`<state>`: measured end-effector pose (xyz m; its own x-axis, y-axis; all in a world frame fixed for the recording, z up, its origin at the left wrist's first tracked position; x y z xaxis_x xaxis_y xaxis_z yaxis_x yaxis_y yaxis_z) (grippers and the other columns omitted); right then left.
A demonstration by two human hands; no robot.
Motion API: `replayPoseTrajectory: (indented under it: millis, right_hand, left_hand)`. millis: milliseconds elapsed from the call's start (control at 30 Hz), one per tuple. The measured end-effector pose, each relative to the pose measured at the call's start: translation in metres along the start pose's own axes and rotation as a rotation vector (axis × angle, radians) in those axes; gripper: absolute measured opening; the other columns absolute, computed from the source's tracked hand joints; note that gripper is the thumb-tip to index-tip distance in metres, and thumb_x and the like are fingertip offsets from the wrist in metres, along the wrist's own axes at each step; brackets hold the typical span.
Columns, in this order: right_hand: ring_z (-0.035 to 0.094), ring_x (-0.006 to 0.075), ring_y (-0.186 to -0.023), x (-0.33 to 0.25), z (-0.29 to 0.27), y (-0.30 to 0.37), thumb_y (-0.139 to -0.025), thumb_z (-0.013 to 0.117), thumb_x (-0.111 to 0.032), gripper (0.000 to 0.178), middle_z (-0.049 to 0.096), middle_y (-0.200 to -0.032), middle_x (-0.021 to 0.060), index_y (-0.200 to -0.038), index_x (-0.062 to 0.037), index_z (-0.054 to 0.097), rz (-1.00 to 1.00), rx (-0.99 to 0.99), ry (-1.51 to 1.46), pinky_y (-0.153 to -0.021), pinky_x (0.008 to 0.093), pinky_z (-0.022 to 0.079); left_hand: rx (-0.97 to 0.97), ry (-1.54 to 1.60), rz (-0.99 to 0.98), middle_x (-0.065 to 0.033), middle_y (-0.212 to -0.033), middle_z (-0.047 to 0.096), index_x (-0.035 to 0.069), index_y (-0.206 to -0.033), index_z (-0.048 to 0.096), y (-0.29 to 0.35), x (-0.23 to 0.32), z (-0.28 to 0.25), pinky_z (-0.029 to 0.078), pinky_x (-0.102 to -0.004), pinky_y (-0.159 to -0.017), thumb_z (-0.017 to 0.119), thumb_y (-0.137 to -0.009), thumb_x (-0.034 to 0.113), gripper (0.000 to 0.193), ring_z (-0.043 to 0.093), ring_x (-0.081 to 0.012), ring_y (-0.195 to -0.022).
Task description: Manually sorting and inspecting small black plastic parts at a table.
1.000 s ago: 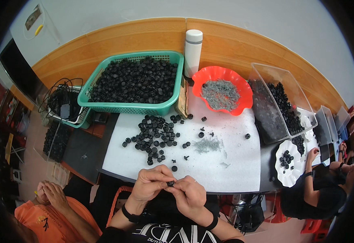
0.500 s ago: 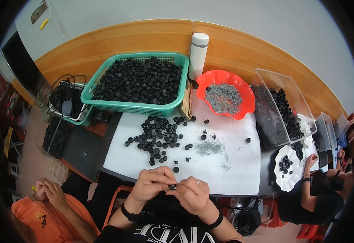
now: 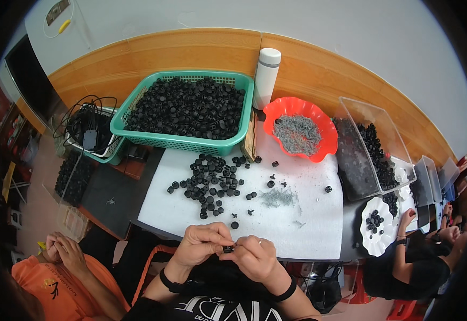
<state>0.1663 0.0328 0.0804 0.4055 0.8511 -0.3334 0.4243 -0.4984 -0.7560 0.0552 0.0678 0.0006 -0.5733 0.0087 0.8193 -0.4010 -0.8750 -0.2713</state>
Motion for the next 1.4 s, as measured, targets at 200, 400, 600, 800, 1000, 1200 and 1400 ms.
replayPoseTrajectory:
  millis: [200, 400, 600, 800, 1000, 1200, 1400]
  right_hand:
    - [0.059, 0.0206, -0.054, 0.005, 0.004, 0.007, -0.066, 0.087, -0.017, 0.039, 0.061, -0.077, 0.0101, -0.084, -0.0016, 0.057, 0.052, 0.037, -0.038, -0.044, 0.0285, 0.046]
    - [0.062, 0.0226, -0.056, 0.004, 0.006, 0.013, -0.066, 0.087, -0.015, 0.039, 0.064, -0.08, 0.0129, -0.087, -0.0008, 0.057, 0.092, 0.066, -0.063, -0.045, 0.0282, 0.047]
    - [0.063, 0.0224, -0.057, 0.0, 0.007, 0.018, -0.068, 0.086, -0.011, 0.038, 0.064, -0.082, 0.0144, -0.088, 0.0001, 0.056, 0.132, 0.129, -0.044, -0.045, 0.0284, 0.048]
    - [0.062, 0.0223, -0.058, -0.008, 0.009, 0.026, -0.072, 0.083, -0.006, 0.034, 0.064, -0.086, 0.0151, -0.088, -0.0007, 0.055, 0.114, 0.202, 0.042, -0.044, 0.0289, 0.048]
    - [0.061, 0.0215, -0.057, -0.007, 0.01, 0.028, -0.073, 0.082, -0.005, 0.031, 0.063, -0.086, 0.0155, -0.086, -0.0013, 0.054, 0.137, 0.233, 0.036, -0.044, 0.0286, 0.048]
    - [0.06, 0.0215, -0.055, -0.005, 0.009, 0.025, -0.072, 0.083, -0.007, 0.033, 0.063, -0.084, 0.0157, -0.085, -0.0012, 0.054, 0.134, 0.246, 0.022, -0.044, 0.0287, 0.048]
    - [0.06, 0.0223, -0.054, 0.008, 0.011, 0.029, -0.072, 0.085, -0.014, 0.038, 0.064, -0.082, 0.0138, -0.091, -0.0024, 0.054, 0.135, 0.213, -0.034, -0.044, 0.0286, 0.047]
  left_hand:
    - [0.033, 0.165, -0.011, -0.0091, -0.099, 0.062, -0.002, -0.108, 0.073, 0.004, -0.01, -0.003, 0.047, -0.0206, -0.065, 0.066, -0.087, -0.005, 0.023, 0.057, -0.0096, -0.076]
    - [0.038, 0.203, -0.014, -0.0095, -0.099, 0.062, -0.002, -0.108, 0.073, 0.006, -0.01, -0.002, 0.047, -0.0202, -0.065, 0.065, -0.087, -0.005, 0.022, 0.058, -0.0109, -0.077]
    - [0.031, -0.011, 0.023, -0.008, -0.099, 0.062, -0.001, -0.108, 0.073, 0.005, 0.003, 0.001, 0.048, -0.0201, -0.069, 0.064, -0.087, -0.007, 0.023, 0.058, -0.0109, -0.081]
    - [0.027, 0.028, 0.013, -0.0082, -0.099, 0.063, -0.001, -0.108, 0.073, 0.005, 0.002, 0.002, 0.05, -0.0207, -0.073, 0.063, -0.087, -0.009, 0.024, 0.06, -0.0122, -0.087]
    - [0.013, 0.086, 0.02, -0.0099, -0.102, 0.063, -0.002, -0.108, 0.073, 0.002, 0.005, 0.006, 0.054, -0.0229, -0.079, 0.063, -0.086, -0.011, 0.025, 0.064, -0.0156, -0.093]
    - [0.026, 0.104, -0.012, -0.0103, -0.101, 0.063, -0.003, -0.107, 0.073, 0.002, -0.002, 0.003, 0.052, -0.0213, -0.074, 0.064, -0.086, -0.01, 0.024, 0.063, -0.0144, -0.088]
    - [0.032, 0.098, 0.005, -0.009, -0.097, 0.064, -0.002, -0.107, 0.073, 0.001, -0.005, -0.001, 0.046, -0.0202, -0.065, 0.065, -0.085, -0.008, 0.024, 0.059, -0.0108, -0.078]
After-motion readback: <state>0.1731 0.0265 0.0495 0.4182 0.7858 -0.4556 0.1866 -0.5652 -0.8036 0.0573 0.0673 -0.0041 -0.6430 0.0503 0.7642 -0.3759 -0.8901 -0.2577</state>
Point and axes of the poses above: each hand's wrist, its own y-axis away from the middle knuckle, its own z-axis out of the palm, x = y × z, the point moved 9 cm from there along -y, towards the middle knuckle
